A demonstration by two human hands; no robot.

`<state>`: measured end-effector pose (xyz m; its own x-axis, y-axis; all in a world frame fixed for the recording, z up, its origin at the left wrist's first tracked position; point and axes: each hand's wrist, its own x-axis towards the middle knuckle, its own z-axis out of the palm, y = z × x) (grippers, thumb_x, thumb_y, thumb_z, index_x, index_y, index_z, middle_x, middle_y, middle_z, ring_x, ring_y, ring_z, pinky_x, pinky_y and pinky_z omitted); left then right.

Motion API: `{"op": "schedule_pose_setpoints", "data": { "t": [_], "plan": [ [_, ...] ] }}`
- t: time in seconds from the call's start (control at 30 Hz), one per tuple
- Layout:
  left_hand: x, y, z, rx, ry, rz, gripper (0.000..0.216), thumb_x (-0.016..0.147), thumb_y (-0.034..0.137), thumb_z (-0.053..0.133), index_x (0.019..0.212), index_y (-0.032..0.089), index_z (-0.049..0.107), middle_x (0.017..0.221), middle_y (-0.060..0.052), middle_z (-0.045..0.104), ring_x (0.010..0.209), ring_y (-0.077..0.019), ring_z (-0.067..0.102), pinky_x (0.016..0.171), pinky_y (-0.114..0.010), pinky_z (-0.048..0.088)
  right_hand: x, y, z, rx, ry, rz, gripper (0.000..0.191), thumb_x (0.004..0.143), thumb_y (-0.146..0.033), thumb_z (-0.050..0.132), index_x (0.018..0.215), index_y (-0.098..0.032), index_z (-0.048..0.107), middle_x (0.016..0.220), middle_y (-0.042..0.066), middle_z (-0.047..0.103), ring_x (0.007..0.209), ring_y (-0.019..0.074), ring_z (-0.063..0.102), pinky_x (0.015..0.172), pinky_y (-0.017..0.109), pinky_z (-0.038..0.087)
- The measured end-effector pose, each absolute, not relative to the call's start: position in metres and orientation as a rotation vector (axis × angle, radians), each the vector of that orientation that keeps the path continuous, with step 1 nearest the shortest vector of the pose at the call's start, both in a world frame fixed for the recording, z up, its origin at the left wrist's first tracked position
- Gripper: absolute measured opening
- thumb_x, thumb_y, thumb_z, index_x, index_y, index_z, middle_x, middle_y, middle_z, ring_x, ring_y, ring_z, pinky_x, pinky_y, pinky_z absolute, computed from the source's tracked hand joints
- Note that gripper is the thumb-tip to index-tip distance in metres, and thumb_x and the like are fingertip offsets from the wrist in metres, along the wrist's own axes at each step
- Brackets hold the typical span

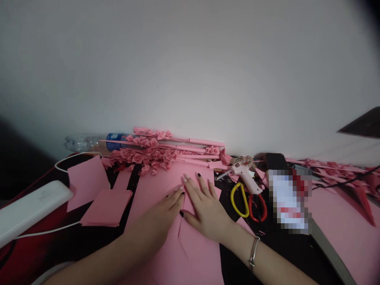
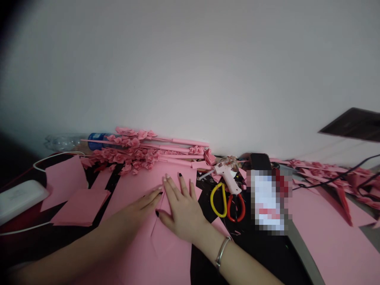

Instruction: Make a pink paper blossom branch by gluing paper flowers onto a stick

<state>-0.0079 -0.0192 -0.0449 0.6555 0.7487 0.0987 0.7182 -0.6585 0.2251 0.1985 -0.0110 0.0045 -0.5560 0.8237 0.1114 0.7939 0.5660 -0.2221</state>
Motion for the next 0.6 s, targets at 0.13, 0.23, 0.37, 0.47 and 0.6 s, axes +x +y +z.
{"op": "schedule_pose_setpoints", "data": {
  "t": [0.13,0.23,0.37,0.47,0.6],
  "plan": [
    [-0.004,-0.023,-0.038,2.749,1.206,0.138,0.084,0.071,0.0,0.036,0.153,0.011,0.019,0.159,-0.016,0.029,0.149,-0.0237,0.02,0.118,-0.043,0.031,0.199,-0.01,0.007,-1.352,-2.649,0.21,0.07,0.094,-0.034,0.049,0.156,-0.015,0.023,0.162,0.006,0.023,0.15,0.0379,0.01,0.116,0.068,0.017],
    [-0.001,-0.025,-0.032,2.78,1.22,0.049,0.079,0.073,0.002,0.036,0.151,0.006,0.025,0.159,-0.018,0.027,0.149,-0.0263,0.018,0.119,-0.043,0.029,0.2,-0.01,0.007,-1.354,-2.661,0.216,0.066,0.094,-0.036,0.048,0.154,-0.012,0.029,0.161,0.007,0.026,0.149,0.0387,0.012,0.116,0.069,0.015],
    [0.001,-0.028,-0.022,2.865,1.147,0.017,0.074,0.074,0.004,0.036,0.148,0.003,0.033,0.158,-0.02,0.028,0.149,-0.0291,0.017,0.121,-0.046,0.023,0.2,-0.011,0.007,-1.343,-2.658,0.229,0.064,0.095,-0.037,0.047,0.153,-0.013,0.032,0.16,0.008,0.028,0.149,0.0372,0.013,0.117,0.068,0.014],
    [0.003,-0.029,-0.018,2.924,1.09,0.039,0.065,0.081,0.007,0.034,0.145,0.003,0.038,0.156,-0.021,0.032,0.148,-0.0294,0.02,0.122,-0.048,0.02,0.199,-0.011,0.006,-1.35,-2.651,0.232,0.064,0.095,-0.036,0.048,0.153,-0.013,0.032,0.16,0.008,0.028,0.149,0.0367,0.013,0.117,0.067,0.014],
    [0.005,-0.03,-0.018,2.949,1.096,0.046,0.06,0.083,0.006,0.033,0.143,0.002,0.041,0.154,-0.021,0.035,0.147,-0.0301,0.023,0.122,-0.047,0.022,0.199,-0.01,0.006,-1.375,-2.642,0.231,0.069,0.091,-0.033,0.052,0.154,-0.013,0.03,0.16,0.008,0.029,0.15,0.0375,0.012,0.117,0.067,0.016]
  ]
}}
